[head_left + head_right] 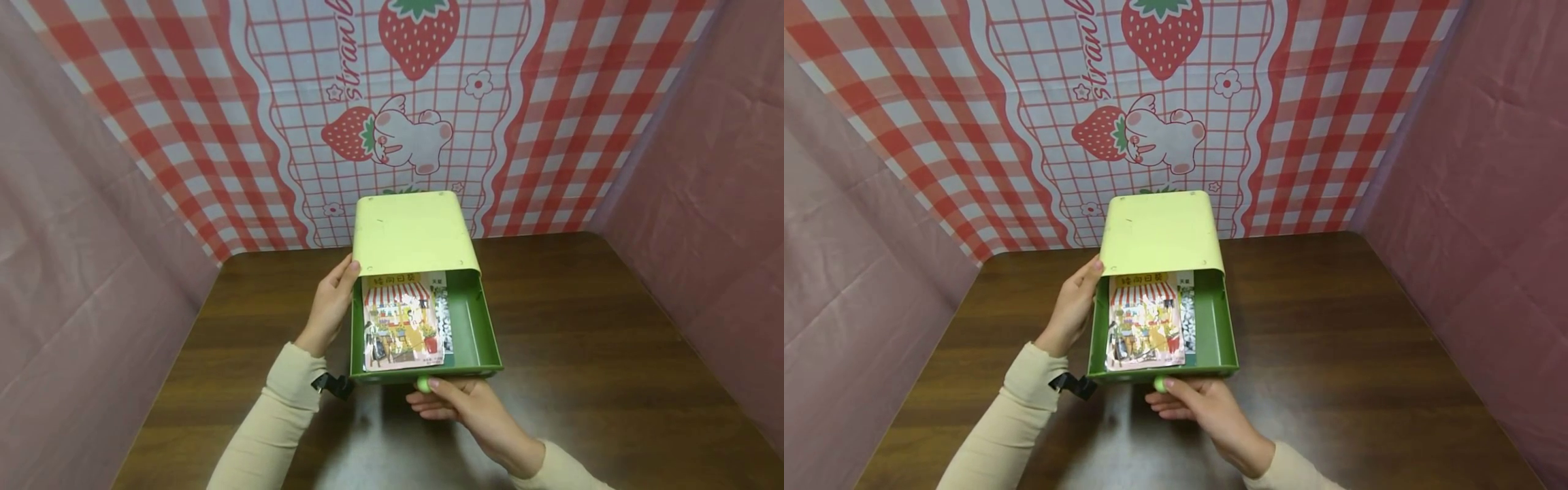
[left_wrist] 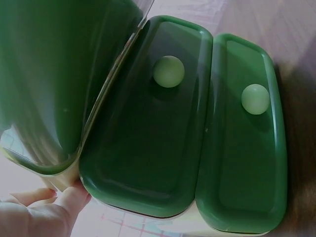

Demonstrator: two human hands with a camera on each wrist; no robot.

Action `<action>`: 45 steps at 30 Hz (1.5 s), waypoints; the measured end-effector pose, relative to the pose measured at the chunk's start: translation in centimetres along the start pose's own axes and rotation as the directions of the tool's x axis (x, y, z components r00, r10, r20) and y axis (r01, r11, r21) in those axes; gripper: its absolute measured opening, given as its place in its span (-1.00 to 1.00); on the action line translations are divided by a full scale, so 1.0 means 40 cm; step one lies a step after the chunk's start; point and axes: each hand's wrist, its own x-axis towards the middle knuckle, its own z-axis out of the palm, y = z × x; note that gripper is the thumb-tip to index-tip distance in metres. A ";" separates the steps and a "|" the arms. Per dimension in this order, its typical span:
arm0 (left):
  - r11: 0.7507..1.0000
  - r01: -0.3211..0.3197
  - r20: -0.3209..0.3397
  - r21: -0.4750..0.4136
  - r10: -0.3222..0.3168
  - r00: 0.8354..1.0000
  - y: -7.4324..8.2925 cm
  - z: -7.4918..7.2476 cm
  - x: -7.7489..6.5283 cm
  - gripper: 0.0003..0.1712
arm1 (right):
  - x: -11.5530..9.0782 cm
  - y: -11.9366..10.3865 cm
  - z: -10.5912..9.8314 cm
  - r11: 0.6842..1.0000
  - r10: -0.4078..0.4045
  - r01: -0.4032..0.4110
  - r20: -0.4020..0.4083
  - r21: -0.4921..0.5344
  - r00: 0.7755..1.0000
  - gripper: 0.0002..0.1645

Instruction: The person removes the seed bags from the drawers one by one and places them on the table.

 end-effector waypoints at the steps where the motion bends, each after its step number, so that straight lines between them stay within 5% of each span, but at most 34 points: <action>1: 1.000 0.001 -0.001 -0.003 -0.001 1.000 0.000 0.001 0.000 -0.28 | -0.001 0.000 0.000 1.000 0.002 -0.002 0.003 0.000 1.000 -0.40; 15: 1.000 -0.011 -0.005 -0.010 0.011 1.000 0.000 0.002 -0.002 -0.30 | -0.022 -0.009 -0.032 0.999 -0.011 0.015 0.091 -0.041 0.996 -0.41; 28: 1.000 -0.003 0.002 -0.012 0.003 1.000 -0.002 0.001 -0.003 -0.28 | -0.072 -0.073 -0.089 0.973 -0.108 0.146 0.208 -0.177 0.972 -0.60; 34: 1.000 0.005 -0.010 -0.004 -0.005 1.000 0.002 0.004 -0.002 -0.29 | -0.108 -0.141 -0.124 0.926 -0.211 0.273 0.240 -0.261 0.947 -0.70; 45: 0.999 -0.003 -0.010 0.051 0.004 1.000 -0.002 0.002 -0.001 -0.27 | -0.107 -0.258 -0.158 0.785 -0.439 0.442 0.113 -0.434 0.892 -0.69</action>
